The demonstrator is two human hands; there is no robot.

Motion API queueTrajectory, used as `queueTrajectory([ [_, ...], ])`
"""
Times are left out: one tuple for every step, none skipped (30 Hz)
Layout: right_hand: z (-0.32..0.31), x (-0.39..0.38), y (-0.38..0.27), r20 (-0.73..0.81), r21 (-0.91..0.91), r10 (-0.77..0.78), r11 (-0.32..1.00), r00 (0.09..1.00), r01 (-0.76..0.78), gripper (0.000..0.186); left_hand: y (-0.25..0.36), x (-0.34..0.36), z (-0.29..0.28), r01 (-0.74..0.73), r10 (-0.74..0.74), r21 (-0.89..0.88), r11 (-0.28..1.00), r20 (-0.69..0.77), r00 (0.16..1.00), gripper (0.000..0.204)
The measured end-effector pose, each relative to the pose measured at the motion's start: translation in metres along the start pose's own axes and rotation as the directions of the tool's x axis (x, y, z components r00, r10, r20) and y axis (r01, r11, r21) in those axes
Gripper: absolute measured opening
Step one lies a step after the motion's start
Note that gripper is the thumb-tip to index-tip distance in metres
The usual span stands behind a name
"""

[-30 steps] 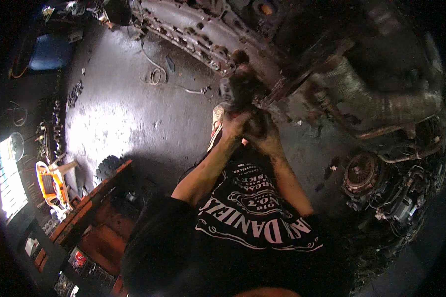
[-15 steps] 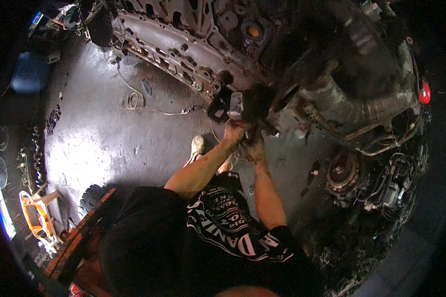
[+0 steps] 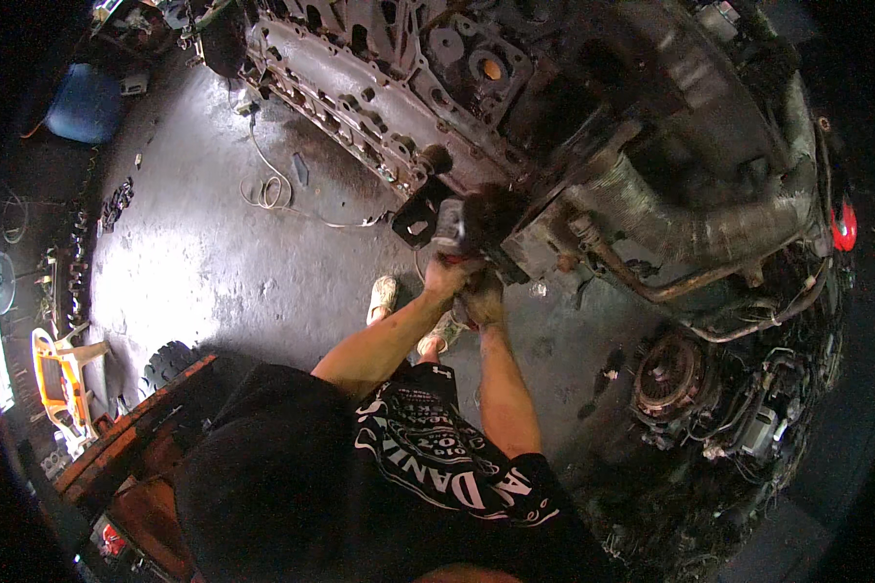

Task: The person uses an angle grinder to smooth the metal surface of a large engine block that is suspended by a chain.

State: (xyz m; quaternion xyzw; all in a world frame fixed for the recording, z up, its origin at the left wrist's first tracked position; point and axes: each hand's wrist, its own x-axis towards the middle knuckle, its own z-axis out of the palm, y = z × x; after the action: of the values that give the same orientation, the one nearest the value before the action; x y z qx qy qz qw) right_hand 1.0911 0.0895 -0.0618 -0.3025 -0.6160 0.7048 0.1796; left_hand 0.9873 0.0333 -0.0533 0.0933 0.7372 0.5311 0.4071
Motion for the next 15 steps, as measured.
queueTrajectory([
  [0.002, 0.001, -0.002, -0.010, -0.053, -0.018, 0.998, 1.000, 0.017, 0.061, -0.001, 0.002, -0.001, 0.046, -0.048, -0.085, 0.995, -0.014, 0.999, 0.047],
  [-0.002, 0.004, 0.005, -0.005, -0.051, -0.024, 0.998, 1.000, 0.023, 0.061, -0.002, 0.004, 0.000, 0.041, -0.042, -0.084, 0.996, -0.020, 0.999, 0.047],
  [-0.016, 0.004, 0.026, -0.032, -0.222, -0.085, 0.972, 0.996, 0.076, 0.063, 0.015, -0.001, 0.008, 0.016, -0.008, -0.148, 0.989, 0.054, 0.999, 0.048],
  [-0.014, 0.001, 0.028, -0.016, -0.302, -0.106, 0.948, 0.994, 0.096, 0.065, 0.018, -0.009, 0.007, 0.009, 0.011, -0.225, 0.974, 0.087, 0.996, 0.050],
  [-0.012, -0.005, 0.030, 0.004, -0.380, -0.120, 0.918, 0.993, 0.113, 0.066, 0.014, -0.015, 0.007, 0.016, 0.001, -0.228, 0.974, 0.076, 0.997, 0.050],
  [0.004, -0.009, 0.008, 0.057, -0.167, -0.018, 0.986, 0.998, 0.027, 0.057, 0.007, -0.022, 0.000, 0.000, 0.001, -0.254, 0.967, 0.004, 1.000, 0.051],
  [0.007, -0.013, -0.008, 0.098, 0.037, 0.070, 0.997, 0.993, -0.074, 0.050, 0.007, -0.027, 0.003, -0.021, 0.012, -0.277, 0.961, -0.036, 0.999, 0.052],
  [0.002, -0.011, 0.008, 0.105, 0.029, 0.075, 0.996, 0.992, -0.079, 0.050, 0.009, -0.026, 0.004, -0.018, 0.006, -0.286, 0.958, -0.041, 0.999, 0.052],
  [-0.015, -0.008, 0.033, 0.041, 0.161, 0.064, 0.985, 0.997, -0.070, 0.056, 0.021, -0.023, 0.012, 0.008, -0.008, -0.112, 0.994, 0.002, 1.000, 0.052],
  [-0.028, -0.010, 0.050, -0.010, 0.291, 0.068, 0.955, 0.998, -0.062, 0.063, 0.024, -0.023, 0.018, 0.034, -0.036, 0.066, 0.997, 0.028, 0.999, 0.052],
  [-0.031, -0.010, 0.047, 0.000, 0.286, 0.074, 0.956, 0.997, -0.071, 0.063, 0.012, -0.016, 0.022, 0.040, -0.042, 0.058, 0.998, 0.021, 0.999, 0.052],
  [-0.024, -0.005, 0.036, 0.013, 0.059, 0.035, 0.998, 0.999, -0.035, 0.063, -0.007, -0.007, 0.021, 0.078, -0.079, -0.021, 0.997, -0.041, 0.996, 0.052],
  [-0.022, -0.004, 0.026, 0.011, -0.174, -0.010, 0.985, 1.000, 0.012, 0.062, -0.010, -0.004, 0.020, 0.108, -0.115, -0.097, 0.989, -0.075, 0.990, 0.052],
  [-0.019, -0.006, 0.016, 0.020, -0.177, -0.015, 0.984, 1.000, 0.018, 0.062, -0.015, -0.005, 0.018, 0.103, -0.112, -0.104, 0.989, -0.082, 0.990, 0.052],
  [-0.020, -0.010, 0.005, 0.032, -0.348, 0.010, 0.937, 0.999, 0.002, 0.063, -0.011, -0.009, 0.018, 0.112, -0.119, -0.217, 0.970, -0.019, 0.993, 0.051],
])
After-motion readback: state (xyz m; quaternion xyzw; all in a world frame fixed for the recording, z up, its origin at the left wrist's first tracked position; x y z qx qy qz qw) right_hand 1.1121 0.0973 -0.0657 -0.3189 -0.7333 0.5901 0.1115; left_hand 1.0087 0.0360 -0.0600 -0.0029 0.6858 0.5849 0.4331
